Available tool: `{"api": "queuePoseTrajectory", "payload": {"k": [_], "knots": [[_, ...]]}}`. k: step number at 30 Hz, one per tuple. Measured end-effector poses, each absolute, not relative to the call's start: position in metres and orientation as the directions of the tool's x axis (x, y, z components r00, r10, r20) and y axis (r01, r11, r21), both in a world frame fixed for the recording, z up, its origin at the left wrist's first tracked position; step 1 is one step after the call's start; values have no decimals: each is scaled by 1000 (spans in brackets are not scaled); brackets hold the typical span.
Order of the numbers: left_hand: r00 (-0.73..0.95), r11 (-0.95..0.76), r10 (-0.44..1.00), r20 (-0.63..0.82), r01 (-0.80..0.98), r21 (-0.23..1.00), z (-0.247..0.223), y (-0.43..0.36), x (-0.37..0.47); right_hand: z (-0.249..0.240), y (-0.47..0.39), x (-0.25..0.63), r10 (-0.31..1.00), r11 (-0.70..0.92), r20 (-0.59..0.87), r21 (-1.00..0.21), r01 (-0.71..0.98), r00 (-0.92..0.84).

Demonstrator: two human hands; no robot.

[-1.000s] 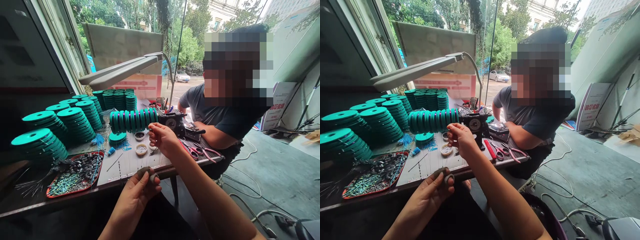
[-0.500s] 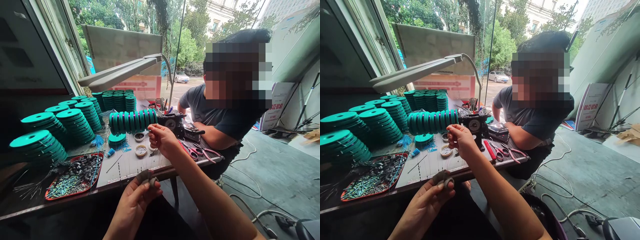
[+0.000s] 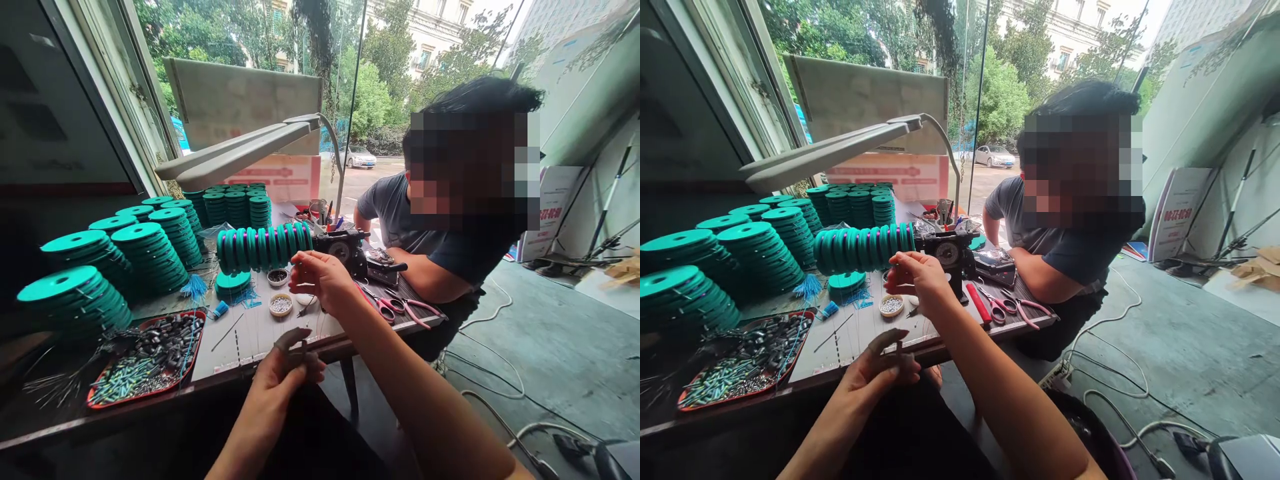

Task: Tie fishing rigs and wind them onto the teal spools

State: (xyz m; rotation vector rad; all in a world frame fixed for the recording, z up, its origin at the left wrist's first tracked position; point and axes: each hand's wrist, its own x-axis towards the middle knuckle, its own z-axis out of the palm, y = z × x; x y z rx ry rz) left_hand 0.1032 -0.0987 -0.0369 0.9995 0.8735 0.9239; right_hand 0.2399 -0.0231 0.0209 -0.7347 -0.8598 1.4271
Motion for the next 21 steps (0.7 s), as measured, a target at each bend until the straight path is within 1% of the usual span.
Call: {"api": "queuePoseTrajectory", "payload": {"k": [2, 4, 7, 9, 11, 16, 18, 21], "knots": [[415, 165, 905, -95, -137, 977, -28, -86, 106, 21, -20, 242, 998, 31, 57, -871, -491, -40], [471, 130, 881, -49, -142, 981, -16, -74, 110, 22, -17, 245, 997, 31, 61, -882, -471, -49], [450, 132, 893, -3, -256, 958, 4, -58, 118, 22, -15, 246, 998, 24, 49, -888, -459, -43], [409, 149, 913, -2, -328, 933, 15, -51, 124, 22, -14, 245, 999, 23, 39, -886, -462, -23], [372, 185, 928, -34, -379, 907, 23, -46, 129, 22, -13, 243, 999, 31, 32, -884, -466, 5], [254, 312, 943, -215, -451, 836, 38, -37, 135, 22, -11, 239, 997, 77, 68, -863, -500, 37], [203, 319, 947, -251, -470, 823, 40, -35, 138, 23, -9, 238, 997, 70, 69, -849, -524, 21], [142, 299, 954, -264, -504, 810, 39, -33, 144, 24, -9, 239, 999, 47, 53, -842, -537, 4]]}}
